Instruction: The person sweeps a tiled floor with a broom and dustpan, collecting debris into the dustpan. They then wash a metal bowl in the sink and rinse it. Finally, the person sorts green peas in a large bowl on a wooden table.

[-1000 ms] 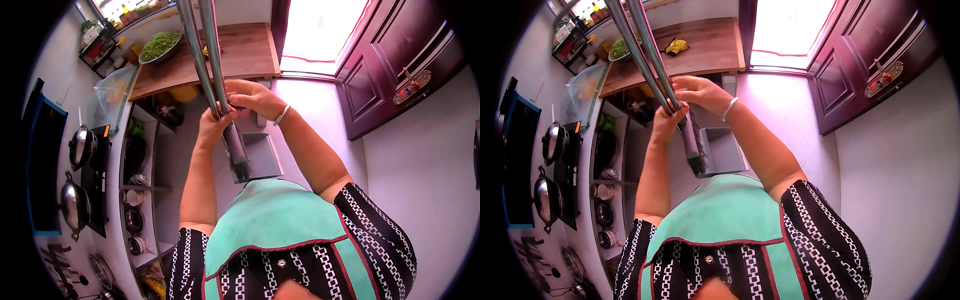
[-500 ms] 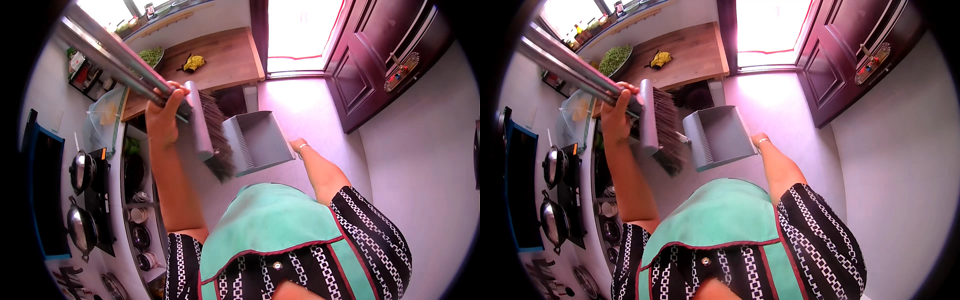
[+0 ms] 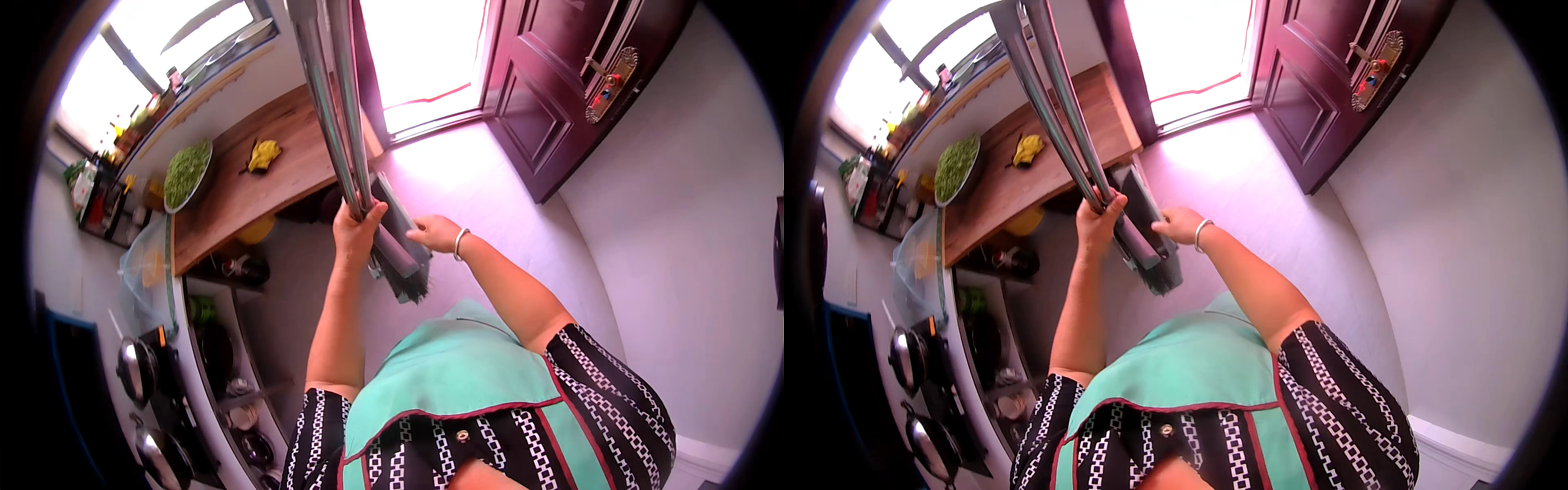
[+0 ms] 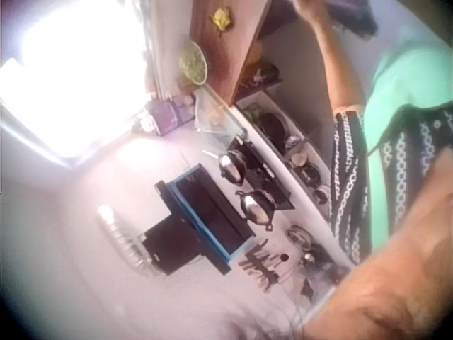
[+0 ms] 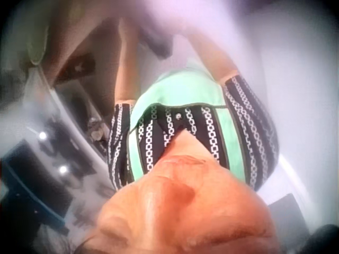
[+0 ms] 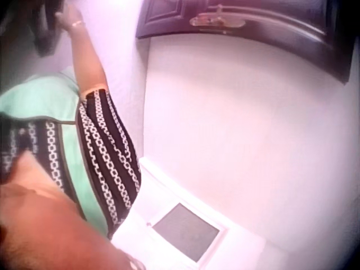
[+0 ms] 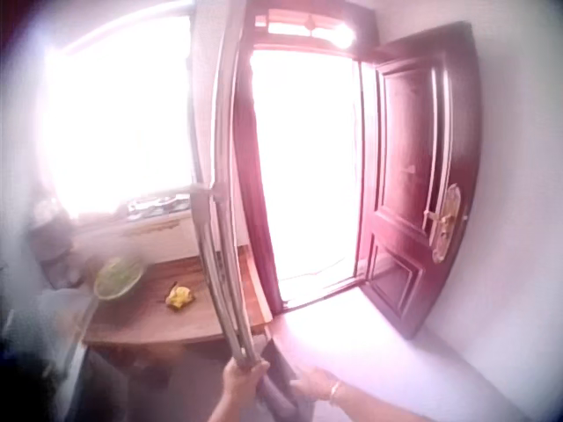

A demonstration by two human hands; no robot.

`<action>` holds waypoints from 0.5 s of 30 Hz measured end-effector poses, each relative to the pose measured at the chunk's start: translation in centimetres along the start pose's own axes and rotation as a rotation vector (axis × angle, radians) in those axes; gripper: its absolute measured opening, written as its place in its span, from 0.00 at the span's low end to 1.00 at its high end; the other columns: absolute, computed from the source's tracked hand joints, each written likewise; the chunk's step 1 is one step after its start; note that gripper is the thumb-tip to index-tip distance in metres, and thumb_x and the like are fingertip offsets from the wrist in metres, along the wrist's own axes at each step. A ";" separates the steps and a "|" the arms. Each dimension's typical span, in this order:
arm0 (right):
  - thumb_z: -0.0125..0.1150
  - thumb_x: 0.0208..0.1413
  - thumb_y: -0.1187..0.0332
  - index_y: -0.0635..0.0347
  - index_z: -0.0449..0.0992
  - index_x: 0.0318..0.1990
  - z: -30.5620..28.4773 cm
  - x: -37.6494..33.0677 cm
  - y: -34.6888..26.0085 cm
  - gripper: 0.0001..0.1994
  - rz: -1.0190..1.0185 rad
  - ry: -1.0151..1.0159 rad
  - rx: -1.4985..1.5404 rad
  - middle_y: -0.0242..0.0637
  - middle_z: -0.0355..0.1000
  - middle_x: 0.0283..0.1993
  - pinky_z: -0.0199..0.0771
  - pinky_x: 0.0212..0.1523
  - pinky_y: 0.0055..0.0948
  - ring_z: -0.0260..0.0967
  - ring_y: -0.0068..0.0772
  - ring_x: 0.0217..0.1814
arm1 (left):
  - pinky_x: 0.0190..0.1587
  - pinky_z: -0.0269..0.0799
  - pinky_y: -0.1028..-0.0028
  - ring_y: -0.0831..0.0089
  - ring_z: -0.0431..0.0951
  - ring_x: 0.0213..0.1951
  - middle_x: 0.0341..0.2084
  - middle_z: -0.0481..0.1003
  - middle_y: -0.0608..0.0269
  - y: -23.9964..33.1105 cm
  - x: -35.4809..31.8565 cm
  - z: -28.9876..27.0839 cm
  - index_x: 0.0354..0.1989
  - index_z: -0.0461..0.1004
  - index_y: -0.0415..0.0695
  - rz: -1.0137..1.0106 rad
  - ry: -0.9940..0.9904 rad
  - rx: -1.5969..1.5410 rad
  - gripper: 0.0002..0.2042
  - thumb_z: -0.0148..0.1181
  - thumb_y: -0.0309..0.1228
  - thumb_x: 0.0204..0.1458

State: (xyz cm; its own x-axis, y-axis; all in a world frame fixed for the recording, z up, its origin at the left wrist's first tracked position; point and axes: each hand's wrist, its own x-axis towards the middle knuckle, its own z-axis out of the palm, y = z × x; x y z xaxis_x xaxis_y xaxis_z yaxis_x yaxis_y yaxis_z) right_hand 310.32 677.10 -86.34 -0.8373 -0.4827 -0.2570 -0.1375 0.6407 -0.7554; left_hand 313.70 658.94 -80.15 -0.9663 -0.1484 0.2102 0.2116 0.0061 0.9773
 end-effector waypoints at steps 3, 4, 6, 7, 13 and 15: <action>0.61 0.45 0.61 0.60 0.63 0.53 -5.8 0.0 -2.2 0.27 -0.266 0.402 0.358 0.43 0.68 0.47 0.65 0.49 0.32 0.66 0.34 0.50 | 0.31 0.62 0.86 0.86 0.66 0.27 0.24 0.69 0.75 -4.9 3.5 2.3 0.29 0.69 0.44 -0.027 -0.057 -0.035 0.07 0.63 0.26 0.45; 0.62 0.44 0.62 0.61 0.61 0.55 -8.3 0.4 -3.5 0.30 -0.326 0.412 0.362 0.43 0.68 0.48 0.65 0.50 0.32 0.66 0.36 0.50 | 0.27 0.60 0.85 0.87 0.64 0.23 0.20 0.66 0.77 -6.7 4.6 3.8 0.29 0.69 0.44 -0.009 -0.002 -0.090 0.08 0.63 0.26 0.45; 0.64 0.42 0.63 0.62 0.55 0.59 -11.9 2.4 -6.4 0.36 -0.420 0.444 0.379 0.44 0.68 0.49 0.63 0.53 0.31 0.66 0.41 0.51 | 0.27 0.61 0.84 0.86 0.64 0.25 0.21 0.67 0.75 -9.0 6.7 6.3 0.30 0.69 0.43 -0.037 -0.026 -0.062 0.08 0.63 0.28 0.45; 0.66 0.40 0.62 0.62 0.55 0.58 -12.8 4.0 -7.1 0.37 -0.557 0.508 0.303 0.45 0.68 0.47 0.64 0.51 0.30 0.67 0.38 0.50 | 0.28 0.61 0.83 0.85 0.64 0.25 0.22 0.67 0.75 -9.9 7.8 7.3 0.30 0.69 0.43 -0.042 -0.032 -0.085 0.08 0.63 0.28 0.45; 0.64 0.44 0.67 0.61 0.67 0.43 -21.5 13.4 -2.3 0.18 -0.271 0.370 0.345 0.31 0.67 0.33 0.67 0.42 0.25 0.65 0.23 0.35 | 0.42 0.64 0.77 0.76 0.70 0.41 0.36 0.71 0.64 -15.3 17.8 12.7 0.45 0.68 0.41 -0.219 -0.260 0.108 0.17 0.60 0.25 0.44; 0.65 0.41 0.66 0.61 0.67 0.39 -23.5 16.9 1.5 0.18 -0.269 0.407 0.355 0.39 0.69 0.32 0.68 0.39 0.28 0.68 0.33 0.35 | 0.48 0.62 0.75 0.73 0.67 0.48 0.43 0.69 0.60 -14.8 23.5 12.8 0.51 0.64 0.42 -0.123 -0.399 0.184 0.22 0.59 0.24 0.45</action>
State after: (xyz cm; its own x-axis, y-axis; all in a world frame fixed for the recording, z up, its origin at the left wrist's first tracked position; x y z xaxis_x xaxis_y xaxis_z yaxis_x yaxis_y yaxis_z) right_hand 283.53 683.96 -77.59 -0.9423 -0.2885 0.1698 -0.2467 0.2556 -0.9348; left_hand 285.98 668.02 -89.40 -0.9709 0.2338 0.0508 0.0976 0.1934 0.9762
